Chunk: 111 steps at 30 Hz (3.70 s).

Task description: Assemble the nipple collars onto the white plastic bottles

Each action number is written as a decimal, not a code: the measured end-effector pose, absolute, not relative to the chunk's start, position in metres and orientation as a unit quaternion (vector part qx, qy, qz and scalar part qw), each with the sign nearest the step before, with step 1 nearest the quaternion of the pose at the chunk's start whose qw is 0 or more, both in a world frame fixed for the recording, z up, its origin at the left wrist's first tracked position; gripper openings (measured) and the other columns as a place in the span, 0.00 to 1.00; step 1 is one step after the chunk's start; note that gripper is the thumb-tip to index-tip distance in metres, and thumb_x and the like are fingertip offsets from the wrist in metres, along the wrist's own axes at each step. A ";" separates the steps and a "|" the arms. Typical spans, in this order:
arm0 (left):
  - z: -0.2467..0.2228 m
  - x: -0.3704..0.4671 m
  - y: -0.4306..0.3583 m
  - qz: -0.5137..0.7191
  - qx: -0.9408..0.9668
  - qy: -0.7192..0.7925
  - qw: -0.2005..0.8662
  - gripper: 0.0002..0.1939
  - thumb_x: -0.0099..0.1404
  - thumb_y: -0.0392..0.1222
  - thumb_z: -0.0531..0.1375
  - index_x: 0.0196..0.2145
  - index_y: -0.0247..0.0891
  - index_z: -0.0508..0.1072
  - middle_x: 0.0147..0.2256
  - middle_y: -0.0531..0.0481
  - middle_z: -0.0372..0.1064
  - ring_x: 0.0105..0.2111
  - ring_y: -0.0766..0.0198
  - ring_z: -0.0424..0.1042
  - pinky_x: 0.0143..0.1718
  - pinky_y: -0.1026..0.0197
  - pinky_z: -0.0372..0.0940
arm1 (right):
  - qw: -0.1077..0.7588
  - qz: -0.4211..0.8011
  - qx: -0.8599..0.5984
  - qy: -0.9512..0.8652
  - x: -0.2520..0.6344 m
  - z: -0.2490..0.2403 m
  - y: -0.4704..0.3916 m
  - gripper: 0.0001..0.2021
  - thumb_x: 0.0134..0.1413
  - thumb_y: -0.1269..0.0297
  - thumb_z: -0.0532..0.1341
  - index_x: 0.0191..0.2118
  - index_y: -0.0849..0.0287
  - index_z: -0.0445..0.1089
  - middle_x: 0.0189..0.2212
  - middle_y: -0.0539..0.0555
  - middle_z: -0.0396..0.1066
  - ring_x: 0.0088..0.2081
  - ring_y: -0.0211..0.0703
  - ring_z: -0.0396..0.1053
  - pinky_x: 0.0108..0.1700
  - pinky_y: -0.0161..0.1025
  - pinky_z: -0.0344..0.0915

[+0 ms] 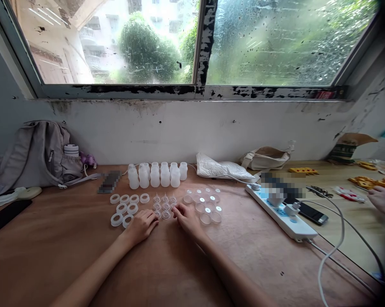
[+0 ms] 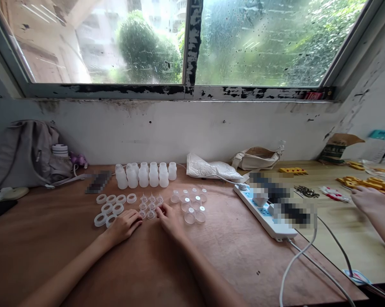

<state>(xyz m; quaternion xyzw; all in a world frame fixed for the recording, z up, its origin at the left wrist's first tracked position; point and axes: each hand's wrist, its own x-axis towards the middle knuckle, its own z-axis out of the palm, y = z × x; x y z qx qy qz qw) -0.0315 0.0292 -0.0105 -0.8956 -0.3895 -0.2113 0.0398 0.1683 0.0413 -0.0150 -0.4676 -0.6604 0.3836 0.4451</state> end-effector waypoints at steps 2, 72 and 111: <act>-0.007 -0.034 0.025 -0.219 -0.893 -0.391 0.036 0.08 0.61 0.39 0.50 0.34 0.37 0.67 0.32 0.48 0.67 0.35 0.61 0.66 0.37 0.59 0.61 | 0.439 0.384 -0.468 -0.663 0.168 -0.014 0.041 0.12 0.53 0.58 0.50 0.25 0.59 0.61 0.20 0.47 0.63 0.17 0.32 0.58 0.19 0.30 0.54; 0.001 0.002 0.019 -0.462 -0.805 -0.349 -0.127 0.20 0.55 0.42 0.58 0.46 0.41 0.60 0.42 0.45 0.64 0.44 0.58 0.64 0.44 0.54 0.61 | 0.487 0.590 -0.331 -0.553 0.156 0.012 0.016 0.14 0.46 0.59 0.59 0.39 0.58 0.62 0.23 0.48 0.68 0.16 0.32 0.61 0.23 0.35 0.62; 0.006 0.014 0.012 -0.471 -0.673 -0.485 -0.301 0.10 0.59 0.43 0.52 0.36 0.36 0.66 0.27 0.50 0.69 0.25 0.67 0.67 0.27 0.66 0.62 | 0.474 0.564 -0.395 -0.548 0.155 0.000 0.025 0.11 0.44 0.61 0.59 0.35 0.61 0.66 0.22 0.47 0.63 0.19 0.32 0.62 0.16 0.31 0.62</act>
